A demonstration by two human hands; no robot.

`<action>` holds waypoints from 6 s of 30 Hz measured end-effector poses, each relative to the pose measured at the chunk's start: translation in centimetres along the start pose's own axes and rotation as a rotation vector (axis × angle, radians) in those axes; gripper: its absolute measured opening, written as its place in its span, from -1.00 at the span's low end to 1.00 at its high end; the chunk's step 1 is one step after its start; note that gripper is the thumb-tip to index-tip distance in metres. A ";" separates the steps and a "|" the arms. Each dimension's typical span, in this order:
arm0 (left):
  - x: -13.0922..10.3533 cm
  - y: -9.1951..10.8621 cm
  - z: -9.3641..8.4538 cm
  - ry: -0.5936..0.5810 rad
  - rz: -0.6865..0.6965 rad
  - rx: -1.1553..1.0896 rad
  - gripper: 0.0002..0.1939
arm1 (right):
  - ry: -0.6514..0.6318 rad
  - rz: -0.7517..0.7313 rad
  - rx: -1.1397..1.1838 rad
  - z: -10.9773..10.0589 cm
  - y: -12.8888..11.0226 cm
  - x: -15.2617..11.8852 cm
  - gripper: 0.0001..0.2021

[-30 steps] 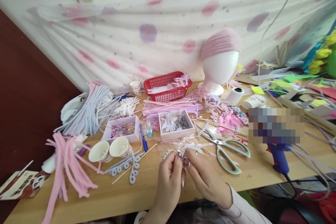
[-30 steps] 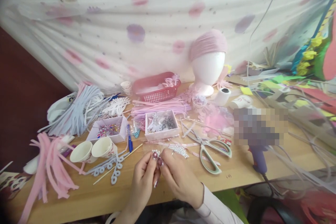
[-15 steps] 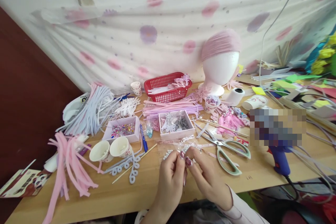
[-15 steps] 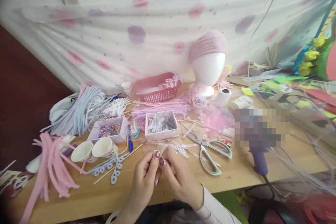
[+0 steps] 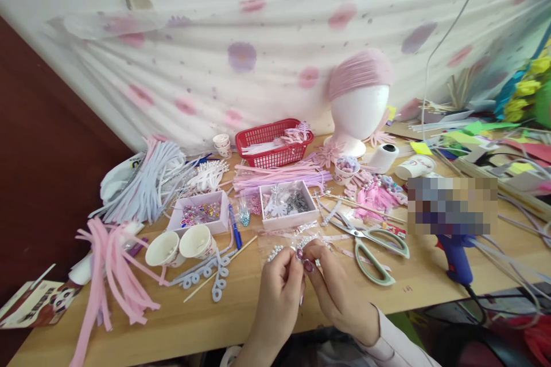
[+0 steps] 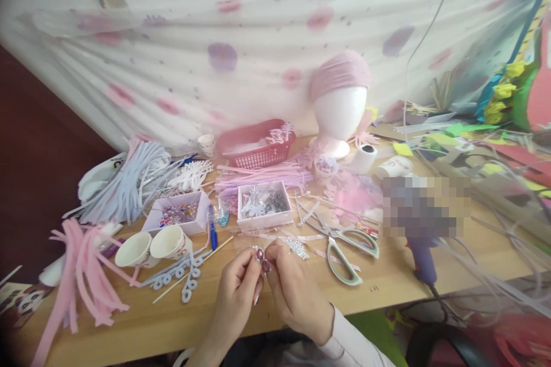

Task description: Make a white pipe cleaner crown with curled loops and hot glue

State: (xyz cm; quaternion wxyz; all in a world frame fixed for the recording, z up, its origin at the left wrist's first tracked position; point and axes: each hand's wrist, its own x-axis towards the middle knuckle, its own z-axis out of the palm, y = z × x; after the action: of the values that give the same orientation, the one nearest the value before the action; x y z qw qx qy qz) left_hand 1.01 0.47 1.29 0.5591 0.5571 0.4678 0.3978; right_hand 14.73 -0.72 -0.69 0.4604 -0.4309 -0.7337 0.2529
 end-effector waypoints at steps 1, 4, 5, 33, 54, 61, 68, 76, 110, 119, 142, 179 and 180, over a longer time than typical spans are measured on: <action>0.0 -0.1 0.0 0.008 0.008 0.016 -0.61 | -0.008 0.003 -0.018 0.0 -0.1 0.0 -0.86; -0.1 -0.5 -0.2 0.034 0.036 0.065 -0.63 | -0.032 0.031 -0.051 -0.1 -0.2 0.1 -0.84; -0.1 -0.6 -0.2 0.040 0.043 0.076 -0.64 | -0.040 0.041 -0.052 -0.1 -0.2 0.2 -0.84; 0.6 0.4 0.0 -0.046 -0.158 -0.176 -0.51 | 0.099 -0.197 -0.337 0.1 0.4 0.0 -0.82; 0.5 0.2 -0.6 0.019 0.122 0.158 -0.69 | 0.029 0.361 0.484 1.0 -1.3 0.5 -0.68; 0.8 0.5 -2.6 -0.021 0.337 0.332 -0.76 | -0.153 0.395 0.472 -0.8 -2.3 1.3 -0.68; -0.1 0.6 -2.3 -0.058 0.277 0.296 -0.69 | -0.157 0.096 0.020 -1.6 -2.2 1.1 -0.80; -0.6 -0.8 -0.3 -0.086 0.094 0.110 -0.63 | -0.029 -0.003 0.022 -1.0 -1.2 0.4 -0.73; 1.0 -0.1 0.9 0.142 0.157 -0.184 -0.66 | -0.102 0.318 -1.001 -11.4 5.6 -3.6 -0.85; 1.0 1.9 1.4 0.102 0.141 -0.251 -0.72 | 0.087 0.743 0.366 -13.8 1.6 -4.7 -0.60; 1.4 3.5 2.8 0.020 0.077 -0.253 -0.68 | 0.009 0.508 0.442 -8.1 -1.1 -4.4 -0.43; 2.5 2.5 6.1 0.051 0.102 -0.061 -0.71 | 0.087 0.529 0.191 -6.5 0.2 -4.3 -0.81; 2.6 2.4 6.0 0.062 0.084 -0.098 -0.71 | 0.122 0.537 0.177 -6.6 0.4 -4.3 -0.81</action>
State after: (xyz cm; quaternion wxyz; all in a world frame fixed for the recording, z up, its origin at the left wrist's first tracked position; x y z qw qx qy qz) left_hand 7.64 1.65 3.17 0.5537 0.5355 0.4413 0.4604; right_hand 21.67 -4.36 -0.02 0.4561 -0.5824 -0.5392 0.4026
